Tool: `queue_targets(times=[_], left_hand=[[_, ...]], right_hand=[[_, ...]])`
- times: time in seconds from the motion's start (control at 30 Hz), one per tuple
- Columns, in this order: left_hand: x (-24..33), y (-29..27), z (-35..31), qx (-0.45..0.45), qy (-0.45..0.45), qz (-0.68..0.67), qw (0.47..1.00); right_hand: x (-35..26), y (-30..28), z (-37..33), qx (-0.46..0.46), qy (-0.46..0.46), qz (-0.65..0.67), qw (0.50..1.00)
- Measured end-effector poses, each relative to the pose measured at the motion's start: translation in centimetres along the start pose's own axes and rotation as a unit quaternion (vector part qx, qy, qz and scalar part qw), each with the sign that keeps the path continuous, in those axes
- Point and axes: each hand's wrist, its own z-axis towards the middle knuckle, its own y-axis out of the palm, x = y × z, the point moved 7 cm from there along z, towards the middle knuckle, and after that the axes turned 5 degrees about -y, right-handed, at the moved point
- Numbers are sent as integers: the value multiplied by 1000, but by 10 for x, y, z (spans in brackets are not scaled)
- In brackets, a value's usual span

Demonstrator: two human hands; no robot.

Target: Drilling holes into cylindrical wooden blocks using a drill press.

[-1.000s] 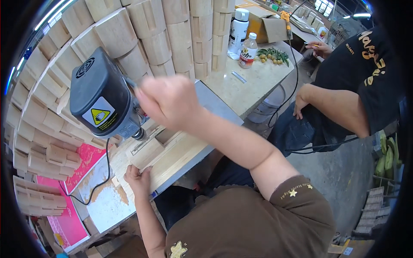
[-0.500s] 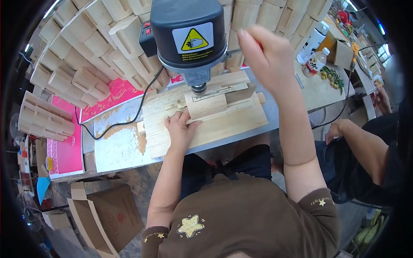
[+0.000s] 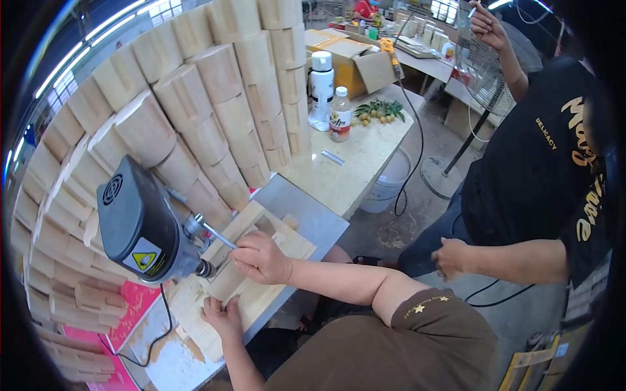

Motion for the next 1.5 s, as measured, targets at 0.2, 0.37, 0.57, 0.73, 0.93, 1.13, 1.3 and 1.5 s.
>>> queue_targets(times=[0.2,0.37,0.57,0.73,0.93,1.13,1.3,1.5], left_hand=[[-8,5,4,10,12,-24,1000],[0,1,3,13,3,-25,1000],[-8,4,2,11,6,-44,999],[-12,5,1,0,-15,-53,998],[-8,8,8,3,-6,-180,984],[1,-7,7,31,-54,-360,931],[-41,-47,-25,29,56,-49,997],[-143,-135,-80,62,-205,-336,917]], right_hand=[[-21,-19,50,-5,-39,-8,999],[-10,-15,144,9,49,-38,998],[45,22,180,-18,142,-84,986],[51,18,134,-65,189,61,978],[79,29,-14,-523,235,-76,816],[59,20,-35,-351,144,-146,913],[52,-3,-39,-358,143,-129,913],[38,5,-43,-368,119,-90,918]])
